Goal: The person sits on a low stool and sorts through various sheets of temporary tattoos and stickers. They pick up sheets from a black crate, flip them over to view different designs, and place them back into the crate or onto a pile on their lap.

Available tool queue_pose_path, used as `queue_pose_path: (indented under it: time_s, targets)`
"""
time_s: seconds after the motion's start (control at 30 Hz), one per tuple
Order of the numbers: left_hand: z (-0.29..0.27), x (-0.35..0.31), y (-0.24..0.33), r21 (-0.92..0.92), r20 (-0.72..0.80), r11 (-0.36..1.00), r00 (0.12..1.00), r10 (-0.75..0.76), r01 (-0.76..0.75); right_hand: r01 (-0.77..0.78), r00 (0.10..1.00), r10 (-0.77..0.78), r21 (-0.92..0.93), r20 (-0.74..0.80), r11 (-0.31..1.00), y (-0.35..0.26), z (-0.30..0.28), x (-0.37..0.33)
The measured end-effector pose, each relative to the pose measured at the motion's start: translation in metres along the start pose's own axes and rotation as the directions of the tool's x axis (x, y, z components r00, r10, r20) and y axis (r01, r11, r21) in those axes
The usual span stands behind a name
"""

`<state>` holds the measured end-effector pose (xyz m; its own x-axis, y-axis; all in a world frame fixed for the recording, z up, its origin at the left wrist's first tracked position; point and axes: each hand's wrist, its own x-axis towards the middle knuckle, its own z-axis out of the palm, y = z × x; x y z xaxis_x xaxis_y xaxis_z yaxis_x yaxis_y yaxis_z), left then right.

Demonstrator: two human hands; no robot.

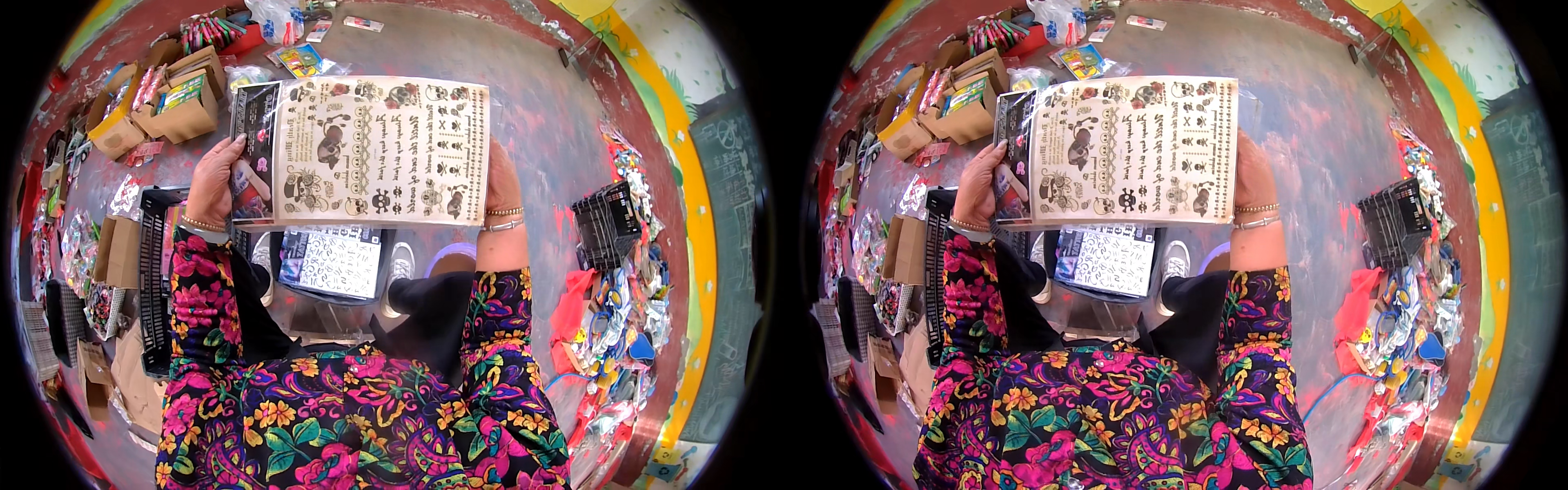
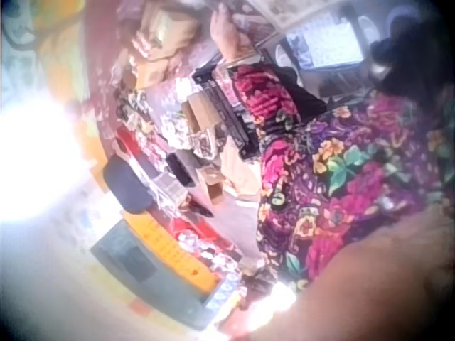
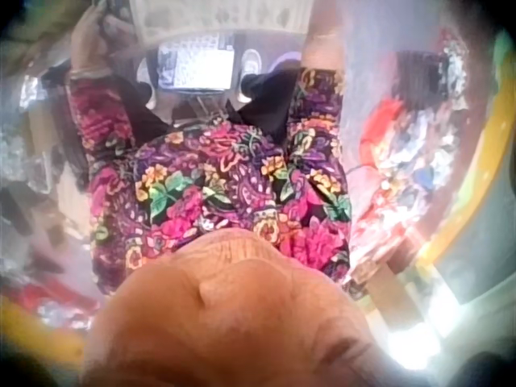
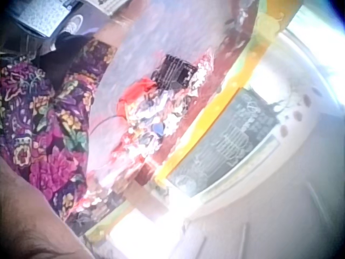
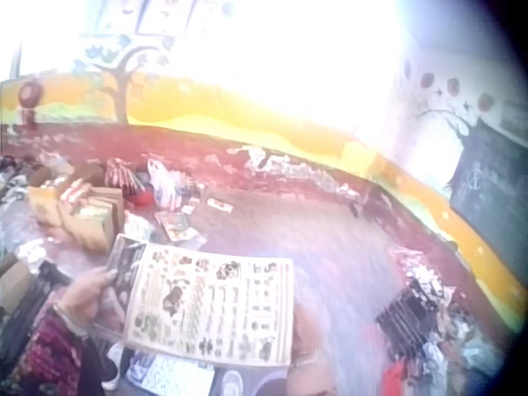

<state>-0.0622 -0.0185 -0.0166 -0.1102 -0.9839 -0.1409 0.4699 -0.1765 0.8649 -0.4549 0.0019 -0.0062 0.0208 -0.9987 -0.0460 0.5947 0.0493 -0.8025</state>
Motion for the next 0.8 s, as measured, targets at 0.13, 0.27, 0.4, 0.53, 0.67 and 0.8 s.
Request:
queue_pose_path:
  time_s: [0.13,0.27,0.4,0.53,0.67,0.8]
  targets:
    - [-0.009,0.003,0.000,-0.022,0.043,0.997,0.997,-0.069,0.070,-0.097,0.993,0.085,0.157,0.083,0.983,-0.001,0.007,-0.001]
    - [-0.011,0.006,-0.001,-0.061,0.034,0.992,0.993,-0.110,0.112,-0.189,0.975,0.155,0.226,0.159,0.956,-0.003,0.020,-0.010]
    - [-0.007,0.007,-0.001,-0.092,-0.016,0.987,0.991,-0.136,0.134,-0.181,0.978,0.168,0.095,0.127,0.979,-0.005,0.011,-0.008]
    - [-0.008,0.009,-0.004,-0.140,-0.018,0.985,0.994,-0.106,0.103,-0.106,0.994,0.108,-0.063,0.029,0.992,-0.001,0.010,-0.008]
    - [-0.010,0.008,0.000,-0.136,0.010,0.982,0.991,-0.132,0.132,0.002,1.000,-0.005,-0.115,-0.028,0.993,0.002,0.032,-0.004]
    - [-0.003,0.007,-0.003,-0.152,-0.005,0.980,0.991,-0.134,0.131,-0.023,1.000,0.024,0.058,-0.016,0.998,-0.005,0.063,-0.010]
